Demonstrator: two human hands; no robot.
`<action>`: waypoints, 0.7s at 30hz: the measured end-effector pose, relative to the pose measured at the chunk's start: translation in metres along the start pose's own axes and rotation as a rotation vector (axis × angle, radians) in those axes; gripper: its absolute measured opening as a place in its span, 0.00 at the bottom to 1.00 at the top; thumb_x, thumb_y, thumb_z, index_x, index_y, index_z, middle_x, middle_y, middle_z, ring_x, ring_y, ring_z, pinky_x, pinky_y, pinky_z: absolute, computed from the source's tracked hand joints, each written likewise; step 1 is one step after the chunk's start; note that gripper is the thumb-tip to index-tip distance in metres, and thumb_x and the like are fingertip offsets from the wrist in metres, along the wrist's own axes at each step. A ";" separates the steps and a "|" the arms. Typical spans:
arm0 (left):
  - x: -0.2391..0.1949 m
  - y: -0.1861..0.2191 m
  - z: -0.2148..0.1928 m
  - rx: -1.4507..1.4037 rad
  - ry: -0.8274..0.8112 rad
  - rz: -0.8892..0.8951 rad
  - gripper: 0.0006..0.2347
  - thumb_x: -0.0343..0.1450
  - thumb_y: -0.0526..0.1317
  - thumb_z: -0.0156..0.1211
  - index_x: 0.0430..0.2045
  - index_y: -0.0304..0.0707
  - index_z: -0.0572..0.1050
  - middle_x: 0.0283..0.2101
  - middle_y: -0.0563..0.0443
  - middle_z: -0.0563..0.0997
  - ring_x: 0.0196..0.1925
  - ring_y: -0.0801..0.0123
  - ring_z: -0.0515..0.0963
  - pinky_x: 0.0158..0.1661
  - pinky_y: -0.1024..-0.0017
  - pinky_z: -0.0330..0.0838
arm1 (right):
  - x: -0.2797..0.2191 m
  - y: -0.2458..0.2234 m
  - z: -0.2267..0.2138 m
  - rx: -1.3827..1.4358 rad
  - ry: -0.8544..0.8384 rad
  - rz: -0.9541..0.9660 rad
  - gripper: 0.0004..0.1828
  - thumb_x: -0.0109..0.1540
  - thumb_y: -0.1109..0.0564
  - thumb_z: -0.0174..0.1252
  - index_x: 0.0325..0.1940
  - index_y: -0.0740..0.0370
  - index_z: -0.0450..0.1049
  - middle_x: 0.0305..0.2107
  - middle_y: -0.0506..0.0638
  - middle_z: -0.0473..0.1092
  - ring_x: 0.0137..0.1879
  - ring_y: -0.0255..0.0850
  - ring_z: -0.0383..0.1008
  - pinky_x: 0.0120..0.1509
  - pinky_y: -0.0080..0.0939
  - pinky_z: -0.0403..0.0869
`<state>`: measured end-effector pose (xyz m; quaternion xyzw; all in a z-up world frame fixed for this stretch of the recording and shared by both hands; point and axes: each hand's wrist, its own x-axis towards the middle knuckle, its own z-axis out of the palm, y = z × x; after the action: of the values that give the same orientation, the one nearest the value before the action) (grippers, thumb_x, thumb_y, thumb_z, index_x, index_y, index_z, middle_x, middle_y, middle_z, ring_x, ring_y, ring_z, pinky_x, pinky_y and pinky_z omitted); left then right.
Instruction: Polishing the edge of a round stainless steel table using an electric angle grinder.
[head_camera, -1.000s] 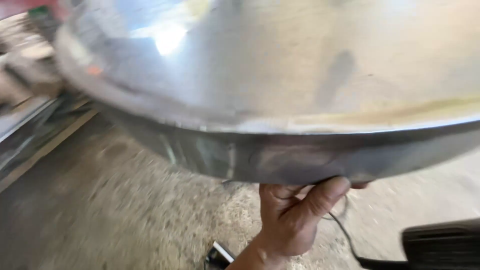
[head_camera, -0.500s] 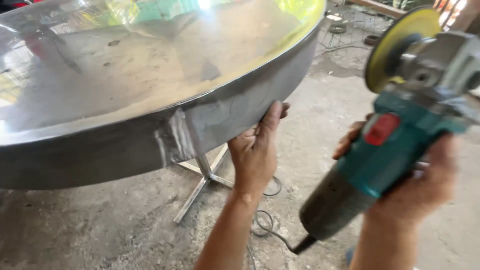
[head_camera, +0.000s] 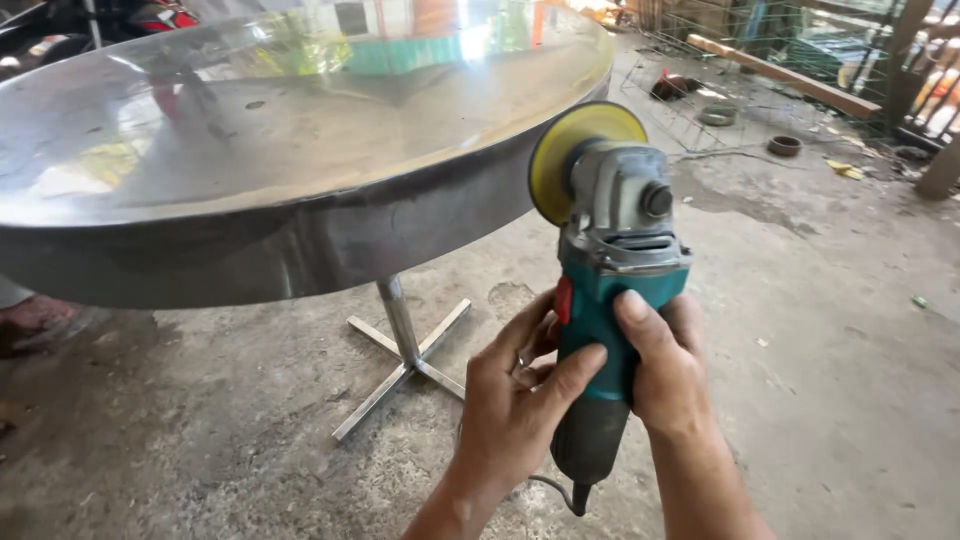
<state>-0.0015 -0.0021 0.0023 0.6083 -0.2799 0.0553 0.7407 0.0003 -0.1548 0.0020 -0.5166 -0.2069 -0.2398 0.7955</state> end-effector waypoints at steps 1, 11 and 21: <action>0.000 0.002 0.003 -0.025 0.006 0.062 0.28 0.71 0.49 0.63 0.62 0.30 0.68 0.54 0.42 0.81 0.55 0.63 0.82 0.48 0.69 0.82 | 0.003 0.001 -0.001 -0.032 -0.022 0.021 0.26 0.65 0.49 0.58 0.59 0.73 0.69 0.42 0.59 0.76 0.44 0.46 0.79 0.49 0.48 0.79; 0.002 0.008 -0.005 -0.005 0.087 0.124 0.23 0.74 0.47 0.61 0.60 0.30 0.73 0.49 0.45 0.84 0.52 0.68 0.84 0.46 0.75 0.82 | 0.014 -0.009 0.025 -0.358 -0.088 -0.008 0.25 0.64 0.44 0.61 0.51 0.71 0.76 0.38 0.53 0.78 0.41 0.37 0.77 0.45 0.38 0.77; 0.006 0.011 -0.016 -0.032 0.045 0.069 0.22 0.74 0.47 0.61 0.58 0.30 0.74 0.44 0.46 0.85 0.44 0.72 0.86 0.39 0.77 0.83 | 0.010 -0.001 0.035 -0.306 -0.003 0.028 0.25 0.64 0.45 0.61 0.51 0.70 0.75 0.38 0.54 0.78 0.40 0.38 0.78 0.44 0.39 0.78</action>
<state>0.0044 0.0142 0.0136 0.5851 -0.2848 0.0901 0.7540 0.0055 -0.1248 0.0215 -0.6350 -0.1618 -0.2568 0.7104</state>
